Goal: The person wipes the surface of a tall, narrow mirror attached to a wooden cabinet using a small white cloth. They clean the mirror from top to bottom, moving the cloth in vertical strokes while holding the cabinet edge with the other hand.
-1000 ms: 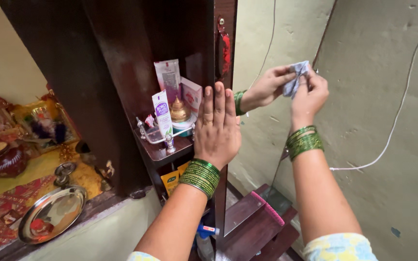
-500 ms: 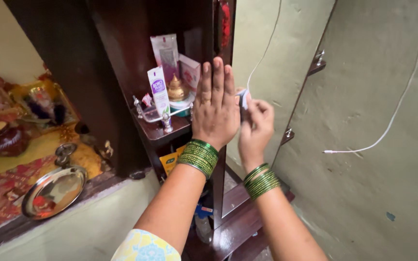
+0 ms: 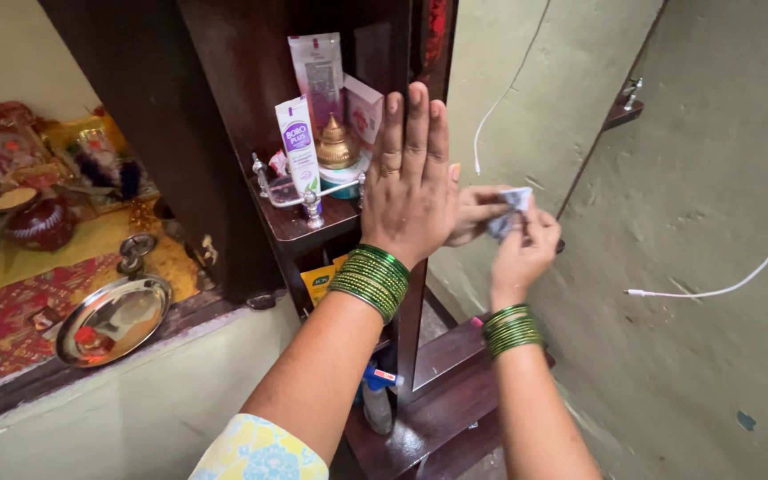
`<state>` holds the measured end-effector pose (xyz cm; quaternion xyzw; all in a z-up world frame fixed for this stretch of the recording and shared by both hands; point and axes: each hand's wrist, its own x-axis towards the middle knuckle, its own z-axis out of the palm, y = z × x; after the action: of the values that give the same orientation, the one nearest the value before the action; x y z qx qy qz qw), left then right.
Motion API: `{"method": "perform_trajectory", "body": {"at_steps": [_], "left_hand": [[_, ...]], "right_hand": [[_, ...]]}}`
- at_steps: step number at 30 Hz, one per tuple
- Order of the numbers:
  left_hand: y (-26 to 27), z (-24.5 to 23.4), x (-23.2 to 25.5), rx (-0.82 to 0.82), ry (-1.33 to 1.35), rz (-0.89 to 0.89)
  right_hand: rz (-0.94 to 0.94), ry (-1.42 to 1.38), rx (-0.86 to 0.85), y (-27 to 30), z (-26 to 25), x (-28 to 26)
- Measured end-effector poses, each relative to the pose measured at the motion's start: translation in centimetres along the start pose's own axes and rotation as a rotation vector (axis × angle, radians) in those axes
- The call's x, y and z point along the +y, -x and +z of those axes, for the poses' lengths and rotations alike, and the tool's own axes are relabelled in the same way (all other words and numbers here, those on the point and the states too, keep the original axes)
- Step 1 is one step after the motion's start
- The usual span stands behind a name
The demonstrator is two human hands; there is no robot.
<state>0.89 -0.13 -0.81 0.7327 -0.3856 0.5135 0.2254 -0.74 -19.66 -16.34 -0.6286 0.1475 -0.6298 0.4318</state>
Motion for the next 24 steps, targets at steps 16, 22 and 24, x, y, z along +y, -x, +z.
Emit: {"method": "perform_trajectory", "body": {"at_steps": [16,22,24], "left_hand": [[-0.1,-0.4,0.0,0.013,0.013,0.025],[0.2,-0.2,-0.1,0.042,-0.027,0.037],[0.2,-0.2,-0.1,0.042,-0.019,0.038]], "right_hand": [[-0.087,0.024,-0.033,2.1,-0.6,0.6],[-0.072,-0.019,-0.151,8.8,-0.6,-5.4],[-0.161,0.052,-0.205,10.7,-1.1,-6.3]]}}
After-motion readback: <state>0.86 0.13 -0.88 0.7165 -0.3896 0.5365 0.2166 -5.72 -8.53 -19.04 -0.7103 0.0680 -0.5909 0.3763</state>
